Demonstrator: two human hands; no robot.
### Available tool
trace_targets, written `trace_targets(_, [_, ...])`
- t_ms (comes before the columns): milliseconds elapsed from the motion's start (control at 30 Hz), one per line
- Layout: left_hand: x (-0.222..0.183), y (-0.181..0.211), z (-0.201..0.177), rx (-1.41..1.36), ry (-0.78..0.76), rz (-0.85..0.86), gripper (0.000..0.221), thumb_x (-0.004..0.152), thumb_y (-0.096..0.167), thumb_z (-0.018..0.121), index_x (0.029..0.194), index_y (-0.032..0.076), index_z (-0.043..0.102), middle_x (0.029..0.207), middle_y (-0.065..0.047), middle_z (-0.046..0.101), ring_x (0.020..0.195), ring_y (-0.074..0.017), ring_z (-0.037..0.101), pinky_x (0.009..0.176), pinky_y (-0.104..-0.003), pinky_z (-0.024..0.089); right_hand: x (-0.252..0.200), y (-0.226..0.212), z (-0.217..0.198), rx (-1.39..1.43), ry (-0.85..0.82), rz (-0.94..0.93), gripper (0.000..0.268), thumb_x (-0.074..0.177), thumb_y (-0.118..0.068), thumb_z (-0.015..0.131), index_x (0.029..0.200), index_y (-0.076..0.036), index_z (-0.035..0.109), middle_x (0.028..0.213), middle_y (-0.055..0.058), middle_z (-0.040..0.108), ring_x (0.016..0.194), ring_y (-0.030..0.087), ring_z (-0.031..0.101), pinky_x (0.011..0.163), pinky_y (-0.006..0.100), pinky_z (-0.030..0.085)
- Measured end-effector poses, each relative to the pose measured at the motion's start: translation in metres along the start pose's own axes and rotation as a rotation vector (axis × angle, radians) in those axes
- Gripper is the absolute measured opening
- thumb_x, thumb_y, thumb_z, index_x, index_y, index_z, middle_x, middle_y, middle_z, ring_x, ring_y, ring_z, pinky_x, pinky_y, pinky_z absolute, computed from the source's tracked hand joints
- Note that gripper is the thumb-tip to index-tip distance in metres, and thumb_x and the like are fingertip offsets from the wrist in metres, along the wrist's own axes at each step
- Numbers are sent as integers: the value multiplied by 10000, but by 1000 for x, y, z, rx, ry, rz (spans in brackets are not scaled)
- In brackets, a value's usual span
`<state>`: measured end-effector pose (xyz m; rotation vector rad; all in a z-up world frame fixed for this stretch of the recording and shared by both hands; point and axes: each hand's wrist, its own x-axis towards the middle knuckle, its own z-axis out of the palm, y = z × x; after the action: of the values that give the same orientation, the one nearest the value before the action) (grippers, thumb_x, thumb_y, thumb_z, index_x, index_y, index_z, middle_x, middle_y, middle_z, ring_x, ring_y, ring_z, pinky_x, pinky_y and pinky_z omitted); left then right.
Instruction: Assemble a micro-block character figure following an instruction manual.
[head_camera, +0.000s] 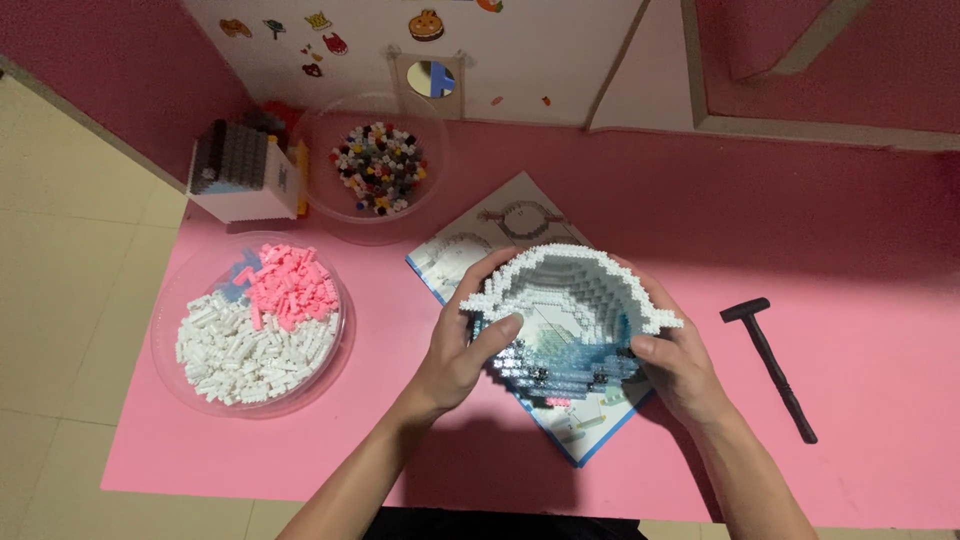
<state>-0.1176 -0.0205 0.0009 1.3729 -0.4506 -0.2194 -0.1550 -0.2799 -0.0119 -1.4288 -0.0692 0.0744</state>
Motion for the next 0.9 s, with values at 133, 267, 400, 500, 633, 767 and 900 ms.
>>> trace_targets(133, [-2, 2, 3, 13, 25, 37, 811, 902, 391, 658, 1570, 30, 375, 1488, -214, 531, 1425, -331, 508, 1201, -455, 395, -3, -4, 4, 60, 45, 35, 967, 710, -381, 715, 1550, -9, 416, 1501, 222, 536, 1409, 334, 508, 1170, 464, 394])
trace_targets(267, [-2, 12, 7, -40, 3, 32, 899, 851, 346, 748, 1576, 12, 333, 1479, -217, 521, 1397, -330, 521, 1187, -450, 411, -5, -3, 5, 115, 78, 54, 932, 713, -325, 714, 1540, -6, 423, 1476, 220, 539, 1381, 333, 514, 1149, 469, 402])
trace_targets(400, [-3, 11, 7, -57, -10, -19, 924, 829, 344, 783, 1566, 11, 336, 1431, -213, 563, 1359, -322, 557, 1163, -447, 442, -9, -11, 18, 118, 113, 42, 917, 712, -306, 702, 1535, -16, 423, 1467, 216, 547, 1377, 341, 524, 1145, 480, 419])
trace_targets(500, [-3, 11, 8, -69, -5, -46, 914, 830, 349, 788, 1558, 7, 354, 1409, -216, 586, 1347, -321, 571, 1155, -448, 451, -14, -14, 27, 97, 148, 15, 930, 710, -305, 699, 1549, -40, 395, 1466, 218, 541, 1378, 349, 532, 1145, 490, 433])
trace_targets(633, [-4, 12, 9, -114, 3, -72, 904, 829, 345, 784, 1549, -1, 360, 1402, -225, 585, 1351, -329, 565, 1149, -462, 456, -17, -3, 29, 81, 157, 1, 958, 718, -289, 723, 1566, -39, 353, 1453, 233, 525, 1370, 358, 524, 1143, 503, 432])
trace_targets(767, [-3, 6, 9, -120, -6, -50, 905, 834, 339, 779, 1553, 1, 344, 1396, -239, 582, 1360, -341, 562, 1158, -478, 459, -19, 10, 26, 72, 185, 8, 956, 722, -280, 722, 1567, -47, 339, 1420, 215, 543, 1350, 347, 541, 1125, 504, 456])
trace_targets(900, [-4, 9, 9, -111, -5, -50, 928, 830, 332, 782, 1564, -2, 324, 1407, -252, 563, 1368, -350, 552, 1163, -487, 456, -18, 8, 29, 49, 177, -16, 958, 740, -306, 726, 1573, -47, 331, 1436, 201, 537, 1365, 334, 532, 1131, 493, 449])
